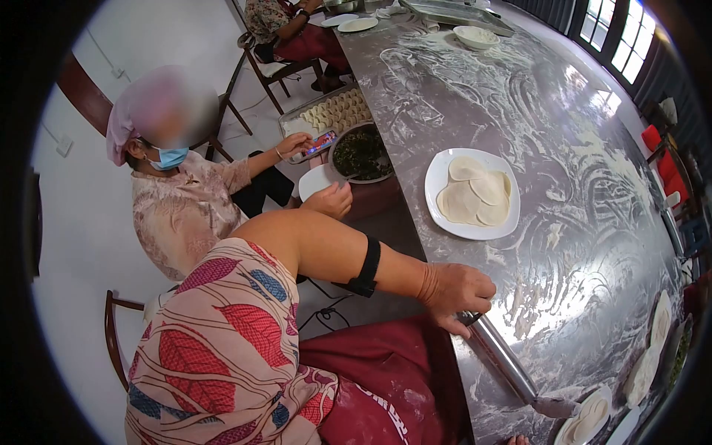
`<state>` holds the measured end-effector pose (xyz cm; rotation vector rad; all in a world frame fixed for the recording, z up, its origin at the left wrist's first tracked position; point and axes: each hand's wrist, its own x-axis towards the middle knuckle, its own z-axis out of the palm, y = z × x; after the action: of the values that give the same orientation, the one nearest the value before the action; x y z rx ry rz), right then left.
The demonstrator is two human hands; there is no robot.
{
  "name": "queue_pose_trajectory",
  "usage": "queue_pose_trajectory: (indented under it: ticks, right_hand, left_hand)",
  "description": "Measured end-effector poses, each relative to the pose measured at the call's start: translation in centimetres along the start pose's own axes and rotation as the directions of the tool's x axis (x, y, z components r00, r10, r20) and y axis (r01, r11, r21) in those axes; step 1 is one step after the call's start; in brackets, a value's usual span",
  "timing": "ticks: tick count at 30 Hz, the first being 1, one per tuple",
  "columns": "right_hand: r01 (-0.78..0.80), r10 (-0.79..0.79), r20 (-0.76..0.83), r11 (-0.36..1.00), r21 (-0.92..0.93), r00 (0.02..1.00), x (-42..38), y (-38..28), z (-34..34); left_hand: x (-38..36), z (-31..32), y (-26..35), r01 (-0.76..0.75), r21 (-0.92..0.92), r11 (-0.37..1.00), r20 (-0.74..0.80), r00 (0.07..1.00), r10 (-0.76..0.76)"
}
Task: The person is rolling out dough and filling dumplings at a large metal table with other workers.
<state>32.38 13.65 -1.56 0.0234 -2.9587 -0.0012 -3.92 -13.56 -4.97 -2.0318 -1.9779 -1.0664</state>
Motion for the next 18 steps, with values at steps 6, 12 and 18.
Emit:
queue_pose_trajectory:
  ticks: [6,12,18]
  right_hand:
    - [0.001,-0.001,0.003,1.0,-0.001,1.0,0.06,-0.03,-0.14]
    - [-0.003,0.003,0.007,1.0,0.005,1.0,0.09,-0.09,-0.24]
    - [-0.009,0.009,0.013,1.0,0.007,1.0,0.27,-0.63,-0.59]
  left_hand:
    - [0.01,-0.13,0.02,0.005,0.001,1.0,0.008,1.0,-0.005]
    - [0.0,-0.14,-0.01,0.002,0.002,1.0,0.004,1.0,-0.002]
    - [-0.19,-0.36,0.18,0.015,-0.045,0.999,-0.003,1.0,-0.015]
